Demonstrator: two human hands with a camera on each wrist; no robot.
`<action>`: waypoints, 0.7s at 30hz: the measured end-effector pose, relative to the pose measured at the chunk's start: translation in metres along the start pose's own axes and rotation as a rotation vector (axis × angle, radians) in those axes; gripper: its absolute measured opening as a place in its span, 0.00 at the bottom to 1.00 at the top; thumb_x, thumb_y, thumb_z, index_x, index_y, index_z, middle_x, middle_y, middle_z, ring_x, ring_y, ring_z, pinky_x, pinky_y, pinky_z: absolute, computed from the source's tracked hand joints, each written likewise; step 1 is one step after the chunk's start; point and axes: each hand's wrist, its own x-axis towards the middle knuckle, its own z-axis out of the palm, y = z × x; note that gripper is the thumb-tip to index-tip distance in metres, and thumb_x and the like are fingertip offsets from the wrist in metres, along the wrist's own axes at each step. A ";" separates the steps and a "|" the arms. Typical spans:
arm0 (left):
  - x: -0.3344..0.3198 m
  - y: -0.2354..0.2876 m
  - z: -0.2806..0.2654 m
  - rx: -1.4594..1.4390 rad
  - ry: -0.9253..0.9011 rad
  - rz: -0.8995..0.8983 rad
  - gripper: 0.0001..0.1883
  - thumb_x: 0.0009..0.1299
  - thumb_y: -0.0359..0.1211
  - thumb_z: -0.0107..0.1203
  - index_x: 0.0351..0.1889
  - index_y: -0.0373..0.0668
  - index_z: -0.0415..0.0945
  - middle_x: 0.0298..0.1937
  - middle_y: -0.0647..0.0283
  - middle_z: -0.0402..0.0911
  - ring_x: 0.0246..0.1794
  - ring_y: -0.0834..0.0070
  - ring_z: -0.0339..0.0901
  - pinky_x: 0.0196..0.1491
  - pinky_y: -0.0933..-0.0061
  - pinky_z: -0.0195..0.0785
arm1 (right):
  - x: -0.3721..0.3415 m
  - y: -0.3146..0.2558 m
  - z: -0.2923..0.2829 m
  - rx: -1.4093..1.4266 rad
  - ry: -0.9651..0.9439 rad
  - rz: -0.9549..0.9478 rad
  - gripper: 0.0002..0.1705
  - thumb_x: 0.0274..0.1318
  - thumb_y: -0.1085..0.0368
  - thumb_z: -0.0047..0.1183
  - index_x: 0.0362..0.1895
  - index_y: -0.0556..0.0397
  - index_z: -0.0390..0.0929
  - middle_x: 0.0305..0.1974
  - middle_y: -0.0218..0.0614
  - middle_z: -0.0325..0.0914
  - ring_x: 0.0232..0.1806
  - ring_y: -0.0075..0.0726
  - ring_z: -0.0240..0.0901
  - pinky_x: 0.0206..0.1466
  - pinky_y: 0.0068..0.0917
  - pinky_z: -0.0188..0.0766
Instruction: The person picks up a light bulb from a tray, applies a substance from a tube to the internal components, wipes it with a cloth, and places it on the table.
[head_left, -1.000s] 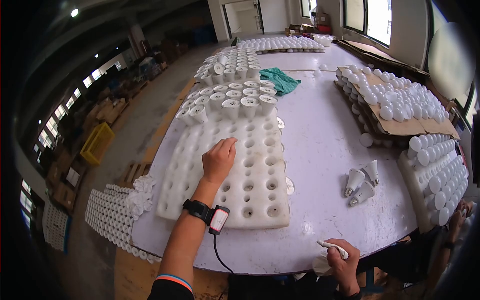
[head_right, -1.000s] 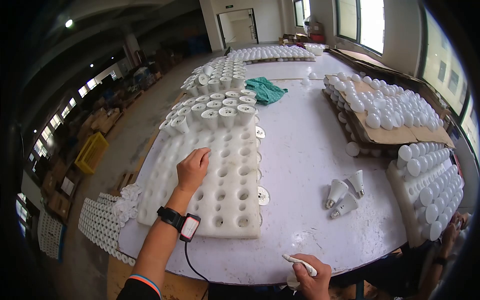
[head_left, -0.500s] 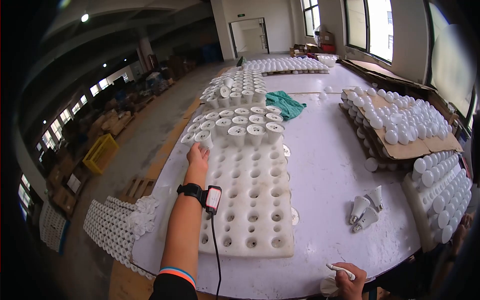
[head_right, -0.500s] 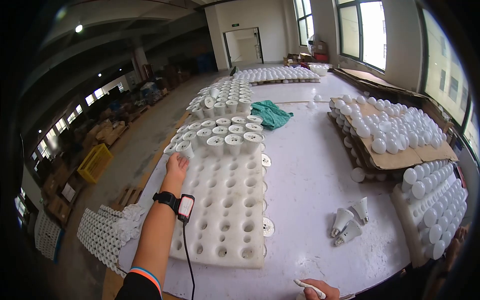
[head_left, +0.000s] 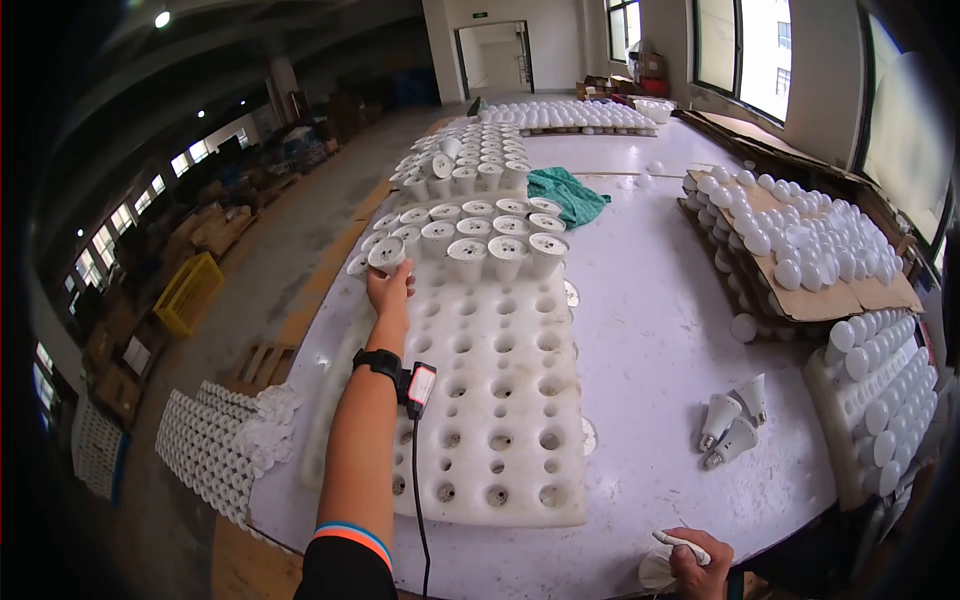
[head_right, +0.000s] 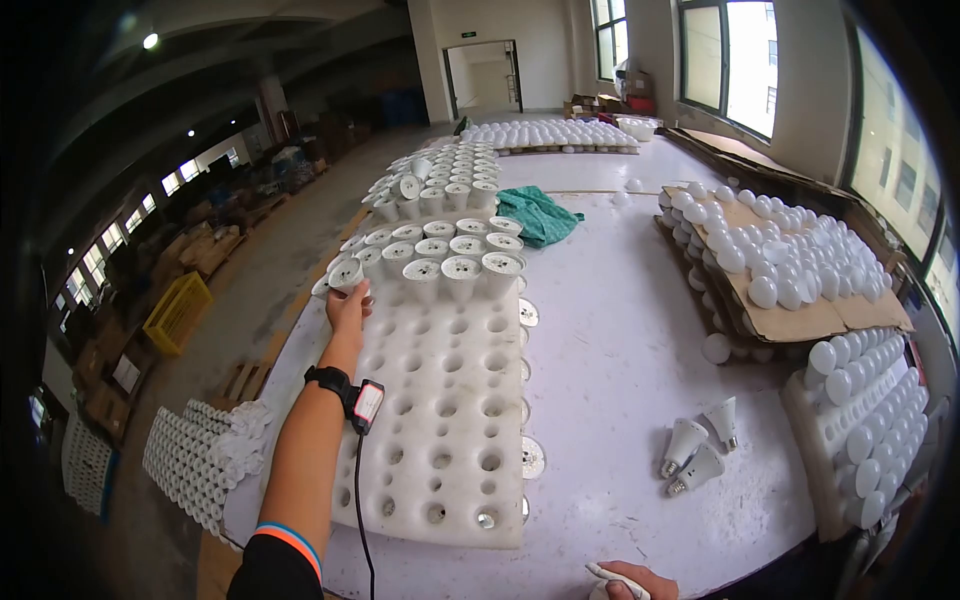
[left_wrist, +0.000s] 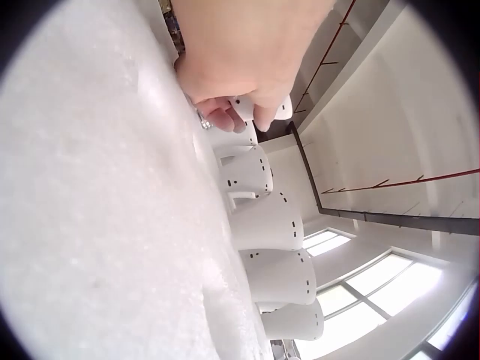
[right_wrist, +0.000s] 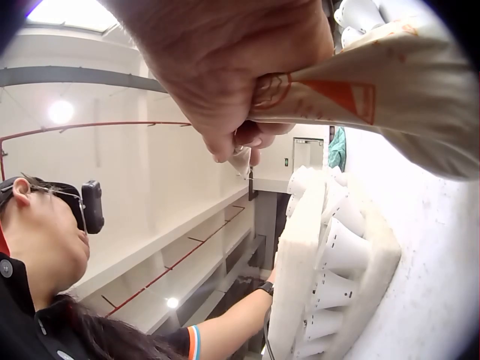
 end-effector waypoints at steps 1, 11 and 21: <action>-0.006 0.010 -0.003 -0.001 0.008 0.004 0.19 0.52 0.35 0.61 0.40 0.44 0.67 0.32 0.68 0.72 0.26 0.80 0.72 0.26 0.80 0.67 | -0.001 -0.002 -0.001 0.060 0.004 0.093 0.11 0.50 0.68 0.49 0.38 0.60 0.76 0.35 0.39 0.77 0.38 0.31 0.71 0.44 0.25 0.65; -0.216 0.134 -0.038 -0.485 -0.613 -0.499 0.23 0.67 0.52 0.39 0.43 0.41 0.67 0.27 0.66 0.71 0.17 0.83 0.60 0.19 0.82 0.54 | -0.022 0.023 0.004 0.135 0.047 -0.154 0.14 0.47 0.63 0.55 0.34 0.62 0.75 0.22 0.27 0.70 0.20 0.16 0.60 0.23 0.13 0.55; -0.372 0.100 -0.071 -0.593 -1.166 -1.173 0.29 0.67 0.56 0.32 0.51 0.39 0.60 0.34 0.55 0.71 0.15 0.81 0.63 0.16 0.79 0.61 | -0.051 0.020 -0.016 -0.065 0.141 -0.351 0.12 0.45 0.73 0.54 0.38 0.56 0.76 0.26 0.34 0.76 0.22 0.24 0.71 0.27 0.16 0.66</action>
